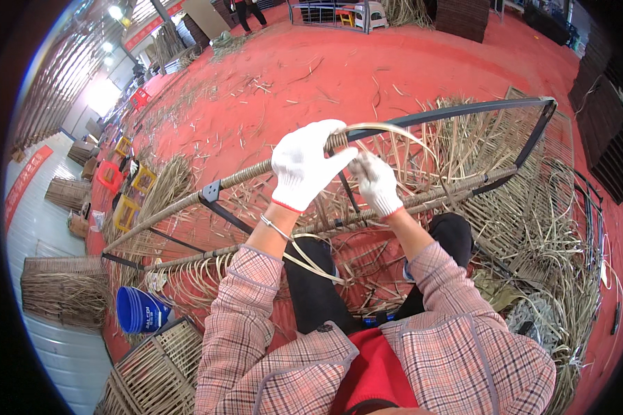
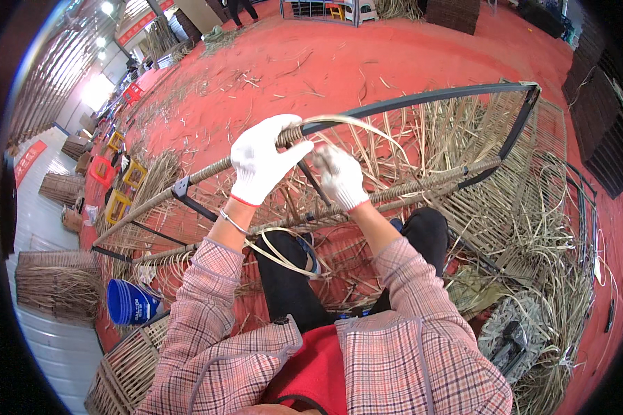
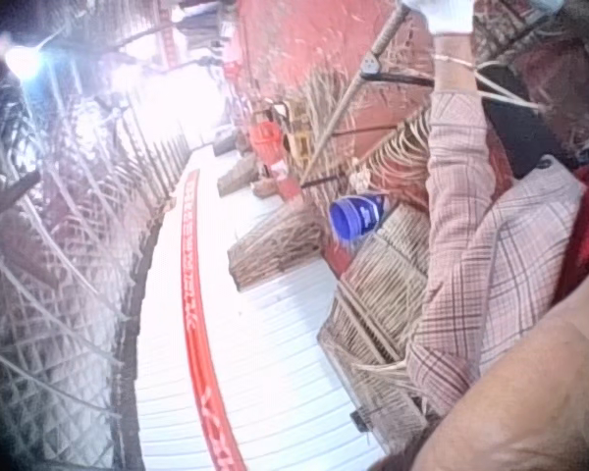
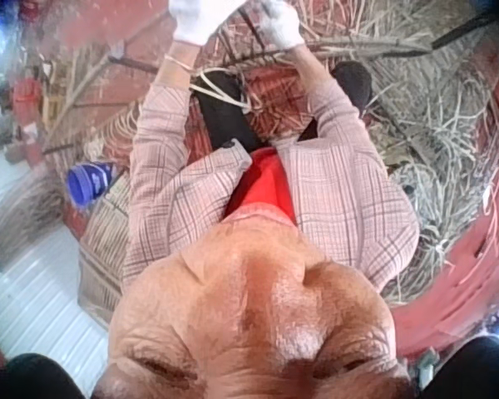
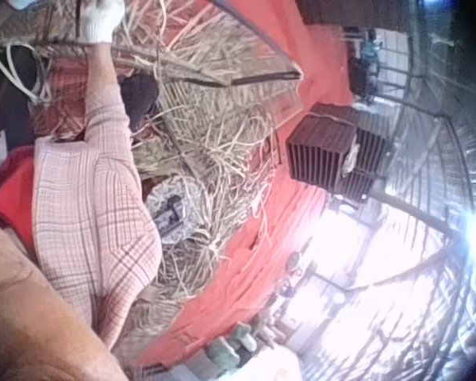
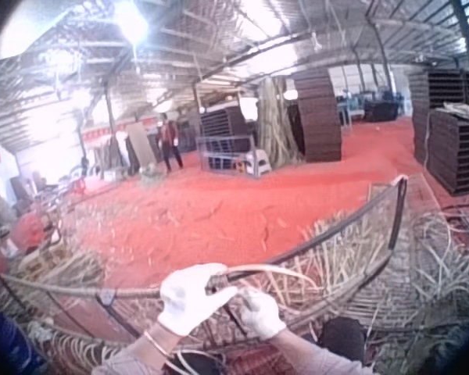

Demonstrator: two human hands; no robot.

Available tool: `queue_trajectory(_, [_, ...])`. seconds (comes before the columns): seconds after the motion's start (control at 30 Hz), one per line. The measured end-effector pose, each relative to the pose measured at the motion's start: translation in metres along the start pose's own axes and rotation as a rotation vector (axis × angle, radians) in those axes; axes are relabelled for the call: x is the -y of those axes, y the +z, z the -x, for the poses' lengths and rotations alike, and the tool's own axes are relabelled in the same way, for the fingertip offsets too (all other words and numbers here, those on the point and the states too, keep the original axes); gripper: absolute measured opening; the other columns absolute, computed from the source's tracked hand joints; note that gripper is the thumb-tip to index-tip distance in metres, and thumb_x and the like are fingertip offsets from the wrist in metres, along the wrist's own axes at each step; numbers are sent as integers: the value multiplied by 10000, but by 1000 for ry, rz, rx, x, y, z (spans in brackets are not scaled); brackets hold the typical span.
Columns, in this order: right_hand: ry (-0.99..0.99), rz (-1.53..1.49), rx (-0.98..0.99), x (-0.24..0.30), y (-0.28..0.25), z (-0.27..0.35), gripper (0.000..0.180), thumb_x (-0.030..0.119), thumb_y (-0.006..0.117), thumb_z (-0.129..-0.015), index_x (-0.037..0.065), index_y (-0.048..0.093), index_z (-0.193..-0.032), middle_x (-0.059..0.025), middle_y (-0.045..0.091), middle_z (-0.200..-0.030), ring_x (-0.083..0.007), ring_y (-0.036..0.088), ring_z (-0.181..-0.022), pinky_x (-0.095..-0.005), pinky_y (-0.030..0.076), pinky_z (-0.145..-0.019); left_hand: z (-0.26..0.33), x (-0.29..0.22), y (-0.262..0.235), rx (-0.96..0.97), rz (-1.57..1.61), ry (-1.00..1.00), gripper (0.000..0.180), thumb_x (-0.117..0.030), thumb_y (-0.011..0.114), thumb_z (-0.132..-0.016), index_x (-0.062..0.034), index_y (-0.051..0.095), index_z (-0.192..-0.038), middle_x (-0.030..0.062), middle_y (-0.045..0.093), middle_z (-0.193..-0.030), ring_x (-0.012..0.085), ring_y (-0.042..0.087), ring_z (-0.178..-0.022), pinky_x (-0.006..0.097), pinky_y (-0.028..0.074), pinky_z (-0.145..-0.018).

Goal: The person weaves thin dried plant strips around a metal frame, threading and wrapping them by hand to build up the basket wall. The person repeatedly picks up new strips, threads them through the frame, and tightens the weave.

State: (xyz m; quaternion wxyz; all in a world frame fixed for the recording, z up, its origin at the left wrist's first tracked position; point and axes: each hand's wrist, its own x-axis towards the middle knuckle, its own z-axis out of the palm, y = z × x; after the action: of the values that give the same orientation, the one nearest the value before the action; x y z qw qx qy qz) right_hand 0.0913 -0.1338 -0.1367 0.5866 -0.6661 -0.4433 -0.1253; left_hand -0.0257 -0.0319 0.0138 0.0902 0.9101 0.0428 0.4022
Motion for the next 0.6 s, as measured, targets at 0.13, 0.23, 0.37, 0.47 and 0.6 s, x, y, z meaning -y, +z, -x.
queue_trajectory(0.13, [-58,262,85,22,-40,32,76,6,645,-884,41,632,-950,-116,655,-865,-336,658,-804,-399,528,-732,1,1,0,11,-35,7,279,-359,803,-818,-185,751,-1029,8,699,-846,217,697,-748,358,544,-689])
queue_trajectory(0.23, [-145,283,27,49,-76,44,113,33,683,-812,83,660,-911,-103,671,-1053,-344,655,-950,-431,533,-818,2,1,-1,-15,-21,57,265,-363,790,-833,-191,749,-1030,9,670,-815,231,684,-747,371,539,-689])
queue_trajectory(0.37, [-242,172,145,93,-123,34,85,145,688,-918,64,686,-894,-144,610,-1369,-315,593,-1170,-448,481,-985,2,1,-2,18,-65,45,247,-363,776,-847,-198,748,-1029,22,691,-845,251,698,-790,375,549,-719])
queue_trajectory(0.47, [-303,-299,234,121,-133,7,370,369,571,-1058,33,654,-927,-159,566,-1450,-242,601,-1028,-396,495,-923,0,-2,-5,86,-66,-2,270,-341,780,-855,-159,741,-1051,42,722,-919,257,716,-828,361,558,-728])
queue_trajectory(0.6, [14,-782,544,130,-107,-14,376,365,525,-1084,23,590,-942,-24,554,-918,-112,472,-768,-275,411,-705,-1,-6,-11,73,19,-46,284,-354,787,-847,-146,711,-1024,67,735,-879,283,720,-783,386,562,-696])
